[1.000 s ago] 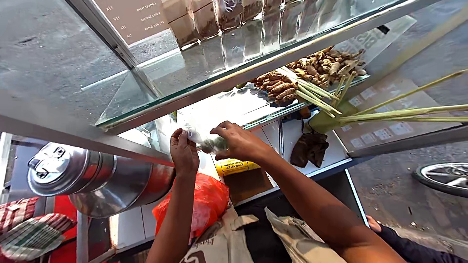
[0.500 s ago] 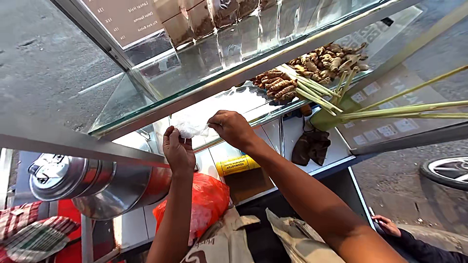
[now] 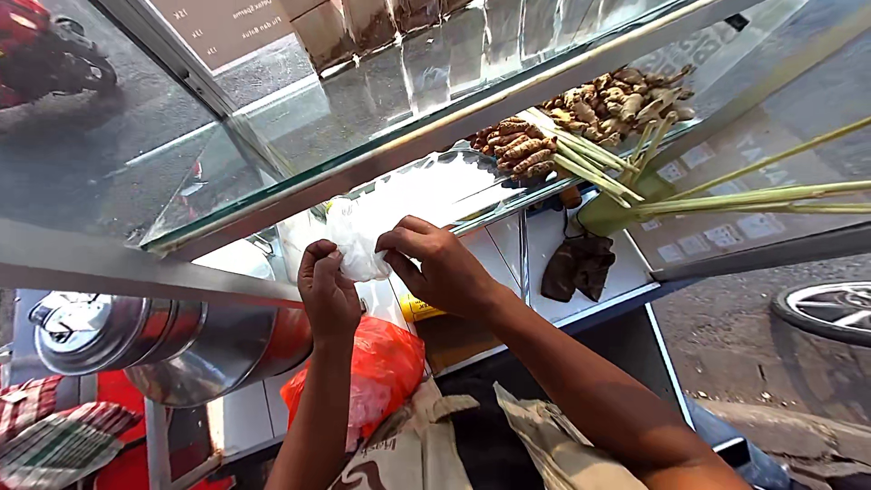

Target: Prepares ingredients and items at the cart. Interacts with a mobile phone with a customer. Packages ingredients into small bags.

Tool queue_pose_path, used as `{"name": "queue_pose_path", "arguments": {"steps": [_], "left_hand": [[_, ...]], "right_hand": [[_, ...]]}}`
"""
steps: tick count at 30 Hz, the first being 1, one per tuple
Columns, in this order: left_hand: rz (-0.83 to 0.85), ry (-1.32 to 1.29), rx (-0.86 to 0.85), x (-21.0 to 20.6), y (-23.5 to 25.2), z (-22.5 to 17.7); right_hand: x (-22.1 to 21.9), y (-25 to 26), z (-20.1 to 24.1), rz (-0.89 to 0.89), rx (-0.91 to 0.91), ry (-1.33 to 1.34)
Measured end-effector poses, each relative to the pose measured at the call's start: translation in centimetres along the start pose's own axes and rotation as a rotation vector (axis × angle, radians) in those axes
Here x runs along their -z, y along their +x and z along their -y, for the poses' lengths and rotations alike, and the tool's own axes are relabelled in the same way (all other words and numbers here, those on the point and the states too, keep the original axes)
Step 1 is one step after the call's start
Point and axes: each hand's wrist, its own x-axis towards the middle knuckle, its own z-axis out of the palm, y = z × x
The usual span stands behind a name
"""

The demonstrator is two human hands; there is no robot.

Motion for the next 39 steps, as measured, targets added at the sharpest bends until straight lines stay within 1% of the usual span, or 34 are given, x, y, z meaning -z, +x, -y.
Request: {"name": "queue_pose_path", "arguments": {"steps": [3, 5, 7, 11, 14, 16, 18, 21, 23, 26, 28, 30, 32, 34, 36, 37, 39], "left_hand": [[0.065, 0.018, -0.054, 0.2, -0.6, -0.6], [0.118, -0.006, -0.096, 0.3, -0.9, -0.8], [0.192, -0.037, -0.123, 0.4, -1.1, -0.8], [0.369, -0.074, -0.099, 0.1, -1.0, -1.0], [0.421, -0.067, -0.074, 0.1, -1.3, -0.7], [0.419, 0.004, -0.079, 0.2, -1.5, -0.6], [0.417, 0.17, -0.066, 0.3, -1.8, -0.7], [0.408, 0.471, -0.047, 0.3, -2.3, -0.7], [0.408, 0.59, -0.055, 0.6, -2.5, -0.3], [0.447, 0.682, -0.106, 0.9, -2.7, -0.1], [0.498, 0.689, -0.068, 0.8, -2.8, -0.5], [0.517, 0.666, -0.015, 0.4, -3.1, -0.8], [0.512, 0.584, 0.023, -0.3, -3.3, -0.6], [0.49, 0.479, 0.027, -0.9, -3.3, 0.1], [0.476, 0.414, 0.018, -1.8, -3.2, 0.5], [0.482, 0.434, -0.002, -2.2, -3.0, 0.7], [0.499, 0.579, -0.025, -2.6, -2.5, 1.2]], "right_hand": [[0.1, -0.8, -0.4, -0.012, -0.022, 0.042], [0.3, -1.2, -0.2, -0.046, -0.012, 0.054], [0.2, -1.5, -0.3, -0.042, -0.016, 0.073], [-0.5, -1.6, -1.6, 0.152, -0.129, 0.136], [-1.3, -1.7, -1.8, 0.227, -0.126, 0.114], [-1.2, -1.9, -1.6, 0.225, -0.12, 0.071], [-0.8, -2.1, -1.5, 0.248, -0.127, 0.03], [-0.2, -2.4, -1.2, 0.235, -0.143, 0.009], [0.0, -2.6, -0.9, 0.204, -0.153, 0.025], [0.1, -3.2, -0.8, 0.136, -0.112, 0.131], [0.3, -3.5, -0.7, 0.116, -0.079, 0.225], [0.5, -3.9, -0.7, 0.098, -0.087, 0.228], [0.5, -4.3, -0.6, 0.05, -0.172, 0.109], [0.8, -4.5, -0.8, 0.021, -0.331, 0.032], [1.2, -4.6, -1.0, 0.024, -0.512, 0.112], [1.2, -4.6, -1.3, 0.006, -0.558, 0.206], [1.1, -4.7, -1.9, -0.056, -0.593, 0.389]]}}
